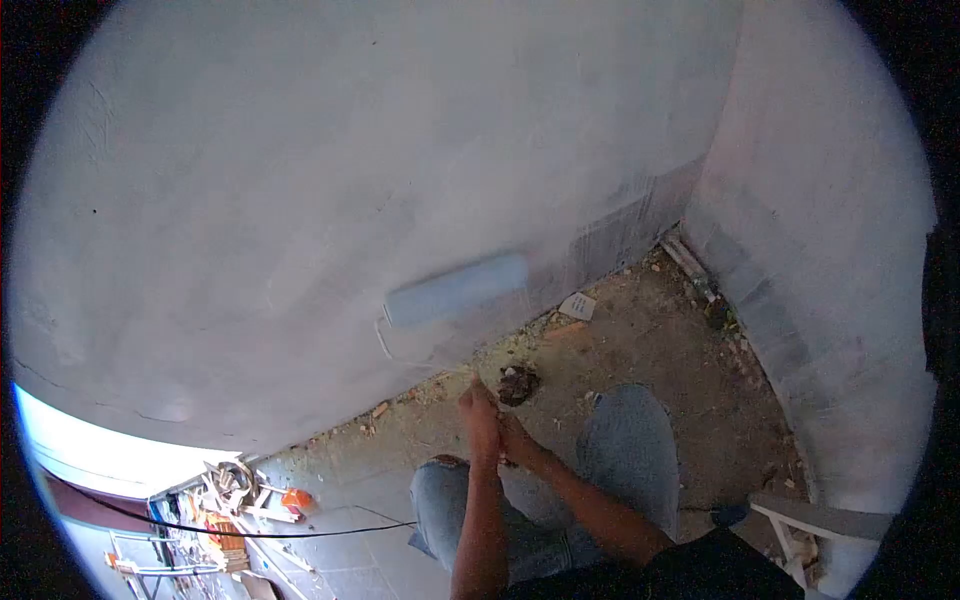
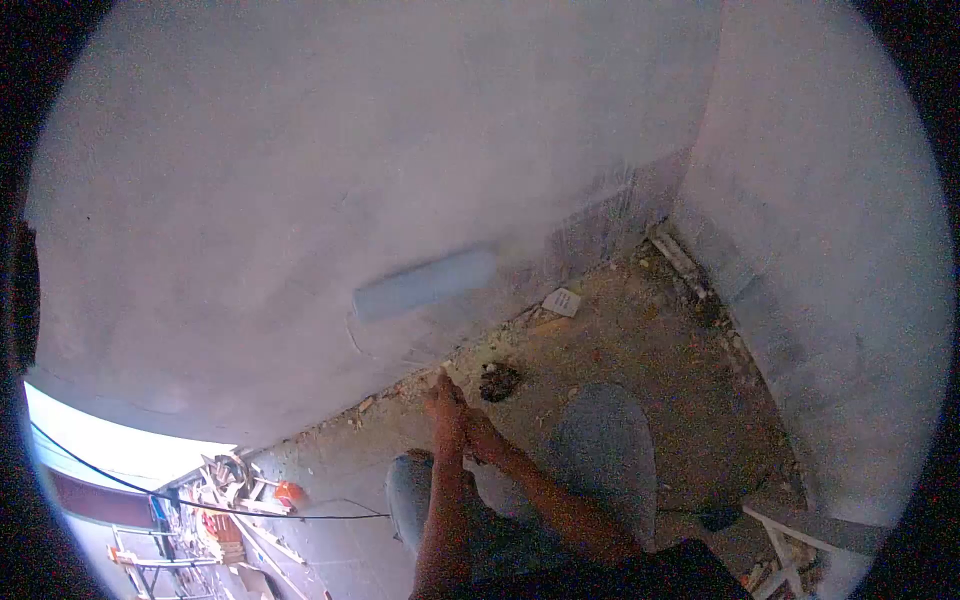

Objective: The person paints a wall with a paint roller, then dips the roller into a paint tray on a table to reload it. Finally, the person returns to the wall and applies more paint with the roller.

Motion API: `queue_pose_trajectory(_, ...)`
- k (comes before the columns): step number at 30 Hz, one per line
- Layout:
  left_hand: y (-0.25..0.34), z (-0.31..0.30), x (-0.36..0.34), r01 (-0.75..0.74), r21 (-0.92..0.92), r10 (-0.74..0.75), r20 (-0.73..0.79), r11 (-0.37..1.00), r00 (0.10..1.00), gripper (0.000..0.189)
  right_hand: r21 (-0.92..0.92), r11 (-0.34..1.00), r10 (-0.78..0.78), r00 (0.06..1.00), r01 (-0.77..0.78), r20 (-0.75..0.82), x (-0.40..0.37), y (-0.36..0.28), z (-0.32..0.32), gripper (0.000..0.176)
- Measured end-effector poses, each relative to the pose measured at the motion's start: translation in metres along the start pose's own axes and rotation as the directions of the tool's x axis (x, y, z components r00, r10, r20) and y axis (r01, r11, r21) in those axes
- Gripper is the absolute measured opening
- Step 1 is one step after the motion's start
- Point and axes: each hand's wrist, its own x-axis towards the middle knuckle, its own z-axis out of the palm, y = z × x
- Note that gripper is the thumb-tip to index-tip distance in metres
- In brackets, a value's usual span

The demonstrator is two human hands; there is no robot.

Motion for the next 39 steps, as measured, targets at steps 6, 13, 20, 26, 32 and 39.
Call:
queue_pose_trajectory(6, 0.061, 0.023, -0.015, -0.107, 0.098, 0.110, -0.035, 0.989, 0.993, 0.051, -0.239, 0.929, -0.336, 0.914, 0.282, -0.226, 0.012, -0.051, -0.013, 0.038)
queue_pose_trajectory(13, 0.052, 0.035, -0.005, -0.010, -0.181, 0.028, 0.095, 0.983, 0.995, 0.051, -0.380, 0.898, -0.280, 0.954, 0.221, -0.106, 0.005, -0.053, -0.041, 0.031)
queue_pose_trajectory(20, -0.071, 0.010, -0.020, 0.403, -0.439, -0.381, 0.142, 0.803, 0.914, 0.042, -0.658, 0.748, -0.047, 0.981, -0.090, -0.187, -0.040, 0.038, -0.004, 0.039)
queue_pose_trajectory(26, -0.026, -0.040, -0.027, 0.343, -0.594, -0.279, 0.200, 0.727, 0.939, 0.041, -0.503, 0.841, 0.082, 0.966, -0.199, -0.245, -0.035, -0.033, 0.043, 0.046)
queue_pose_trajectory(32, 0.062, -0.066, -0.013, 0.132, -0.550, -0.068, 0.136, 0.824, 0.988, 0.041, -0.408, 0.909, 0.017, 0.986, -0.083, -0.163, -0.002, -0.118, 0.061, 0.052)
queue_pose_trajectory(39, -0.028, -0.064, -0.007, 0.339, -0.457, -0.374, 0.015, 0.823, 0.928, 0.040, -0.316, 0.897, 0.298, 0.951, -0.310, -0.087, -0.004, -0.055, 0.060, 0.044)
